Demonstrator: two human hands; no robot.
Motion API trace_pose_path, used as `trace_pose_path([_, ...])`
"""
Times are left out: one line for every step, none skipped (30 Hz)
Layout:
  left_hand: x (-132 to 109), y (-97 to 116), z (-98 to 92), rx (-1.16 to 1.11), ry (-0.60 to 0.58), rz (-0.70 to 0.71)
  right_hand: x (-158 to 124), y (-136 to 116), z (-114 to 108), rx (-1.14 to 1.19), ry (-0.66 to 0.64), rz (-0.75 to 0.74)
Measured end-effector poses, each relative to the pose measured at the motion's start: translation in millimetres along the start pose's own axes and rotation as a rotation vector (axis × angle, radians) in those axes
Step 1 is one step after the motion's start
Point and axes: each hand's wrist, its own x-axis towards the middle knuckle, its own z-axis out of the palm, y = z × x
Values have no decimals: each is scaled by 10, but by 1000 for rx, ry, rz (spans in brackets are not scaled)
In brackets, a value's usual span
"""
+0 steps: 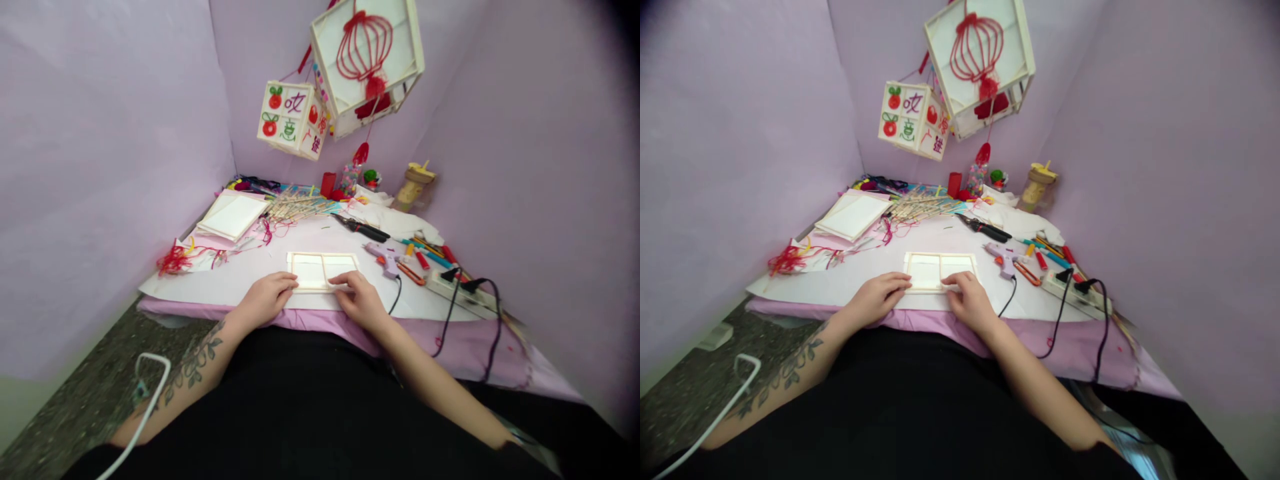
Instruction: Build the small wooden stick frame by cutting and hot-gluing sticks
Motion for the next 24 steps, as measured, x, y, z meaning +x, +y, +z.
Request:
trace_pose_path([1, -1, 2, 2, 0, 2, 3, 11, -1, -7, 16, -8])
trace_pose_path([1, 1, 1, 3, 0, 4, 7, 20, -1, -19, 26, -27])
trace_pose_path([2, 4, 0, 3, 2, 7, 9, 27, 2, -31, 29, -51])
trace_pose_path([2, 9, -3, 1, 4, 10, 11, 32, 7, -37, 27, -75])
trace_pose_path([2, 14, -6, 0, 7, 11, 11, 35, 13, -41, 26, -96])
trace_pose_path([2, 19, -9, -1, 8, 11, 10, 36, 20, -44, 27, -114])
trace_pose_path([1, 23, -12, -2, 8, 11, 8, 35, 29, -49, 27, -131])
trace_pose_path([1, 27, -14, -3, 9, 10, 5, 34, 37, -56, 27, -147])
trace_pose_path([0, 29, -15, -3, 11, 9, 3, 33, 45, -68, 26, -162])
trace_pose_path([0, 31, -16, -4, 13, 10, 0, 32, 52, -81, 24, -179])
trace_pose_path([0, 31, -15, -5, 15, 12, -1, 30, 57, -93, 22, -194])
trace_pose_path([0, 31, -14, -7, 18, 15, -1, 29, 62, -101, 18, -207])
trace_pose_path([0, 30, -13, -8, 19, 17, 1, 28, 65, -105, 14, -215])
trace_pose_path([0, 29, -11, -8, 18, 19, 3, 28, 67, -107, 9, -217])
trace_pose_path([1, 29, -10, -8, 18, 21, 5, 28, 68, -108, 2, -215])
trace_pose_path([2, 28, -9, -8, 17, 21, 8, 28, 68, -108, -4, -210])
trace_pose_path([3, 28, -8, -7, 15, 21, 10, 29, 67, -110, -9, -206])
trace_pose_path([4, 29, -8, -6, 13, 19, 11, 31, 67, -113, -15, -203])
trace_pose_path([5, 30, -8, -5, 10, 18, 12, 34, 67, -118, -19, -200])
trace_pose_path([6, 31, -9, -6, 8, 17, 12, 39, 68, -123, -21, -200])
trace_pose_path([7, 32, -10, -8, 6, 17, 11, 43, 70, -127, -21, -202])
trace_pose_path([7, 33, -12, -13, 5, 17, 10, 47, 71, -132, -19, -205])
trace_pose_path([7, 35, -13, -18, 5, 17, 9, 51, 73, -135, -16, -208])
trace_pose_path([7, 36, -15, -23, 6, 18, 8, 54, 74, -138, -13, -213])
